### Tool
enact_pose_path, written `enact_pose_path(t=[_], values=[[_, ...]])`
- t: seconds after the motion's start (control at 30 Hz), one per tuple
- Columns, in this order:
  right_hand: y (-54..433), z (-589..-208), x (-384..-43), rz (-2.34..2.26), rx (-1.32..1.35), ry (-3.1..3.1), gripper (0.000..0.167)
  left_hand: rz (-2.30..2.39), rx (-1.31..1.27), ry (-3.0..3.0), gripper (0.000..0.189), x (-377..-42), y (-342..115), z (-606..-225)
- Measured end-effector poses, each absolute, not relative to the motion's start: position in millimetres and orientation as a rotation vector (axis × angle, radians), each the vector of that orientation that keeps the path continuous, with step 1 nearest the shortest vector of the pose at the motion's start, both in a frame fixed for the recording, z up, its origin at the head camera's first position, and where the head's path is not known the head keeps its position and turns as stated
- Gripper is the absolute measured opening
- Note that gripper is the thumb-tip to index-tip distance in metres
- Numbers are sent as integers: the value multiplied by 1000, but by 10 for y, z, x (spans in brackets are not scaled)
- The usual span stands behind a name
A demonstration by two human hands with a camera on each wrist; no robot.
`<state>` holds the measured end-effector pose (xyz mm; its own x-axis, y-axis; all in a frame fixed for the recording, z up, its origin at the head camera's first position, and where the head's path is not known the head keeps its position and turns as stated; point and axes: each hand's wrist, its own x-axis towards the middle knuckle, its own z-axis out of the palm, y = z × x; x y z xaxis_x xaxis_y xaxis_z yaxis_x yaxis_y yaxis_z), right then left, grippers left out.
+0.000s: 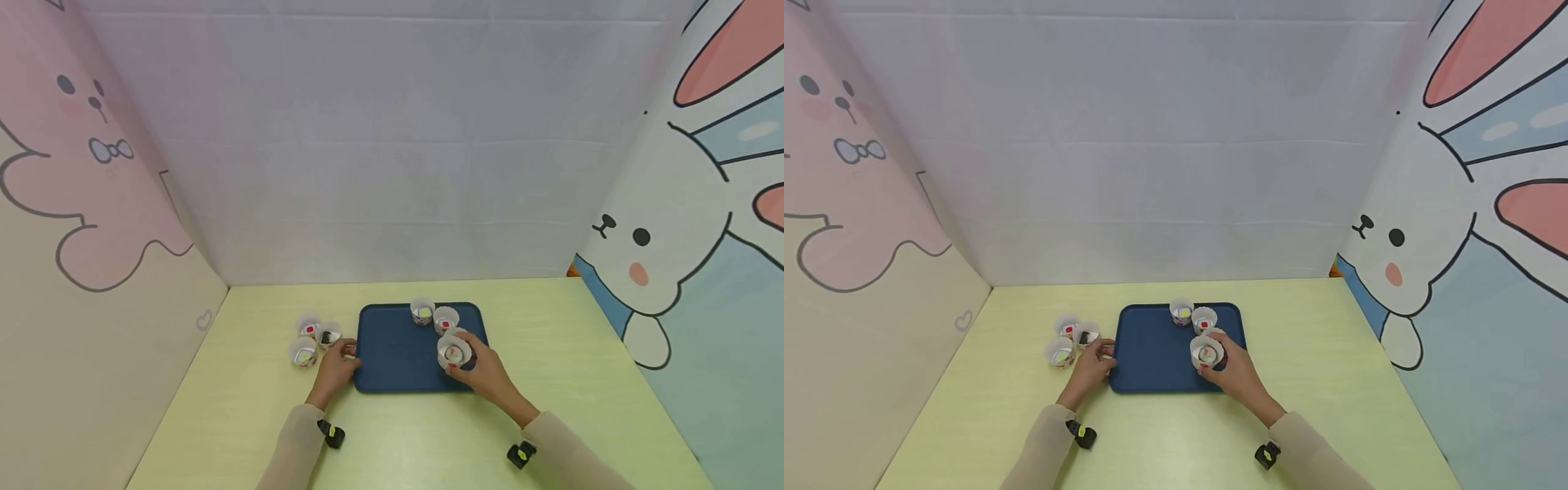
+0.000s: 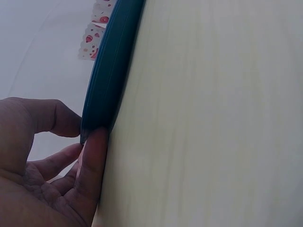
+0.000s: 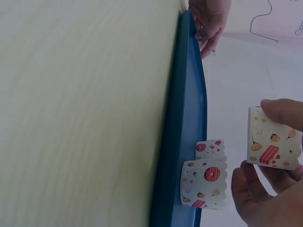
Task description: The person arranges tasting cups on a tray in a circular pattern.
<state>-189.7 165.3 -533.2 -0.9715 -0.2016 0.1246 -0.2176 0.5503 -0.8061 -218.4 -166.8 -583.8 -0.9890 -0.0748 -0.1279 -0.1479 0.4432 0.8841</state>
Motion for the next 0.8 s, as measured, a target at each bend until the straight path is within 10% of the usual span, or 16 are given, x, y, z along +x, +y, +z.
enact_pose_path(t=[0.8], values=[[1552,-5563,-1843,1239,335,-2847,62,1588,-227,2623,45,-2182,-1654,-5832]])
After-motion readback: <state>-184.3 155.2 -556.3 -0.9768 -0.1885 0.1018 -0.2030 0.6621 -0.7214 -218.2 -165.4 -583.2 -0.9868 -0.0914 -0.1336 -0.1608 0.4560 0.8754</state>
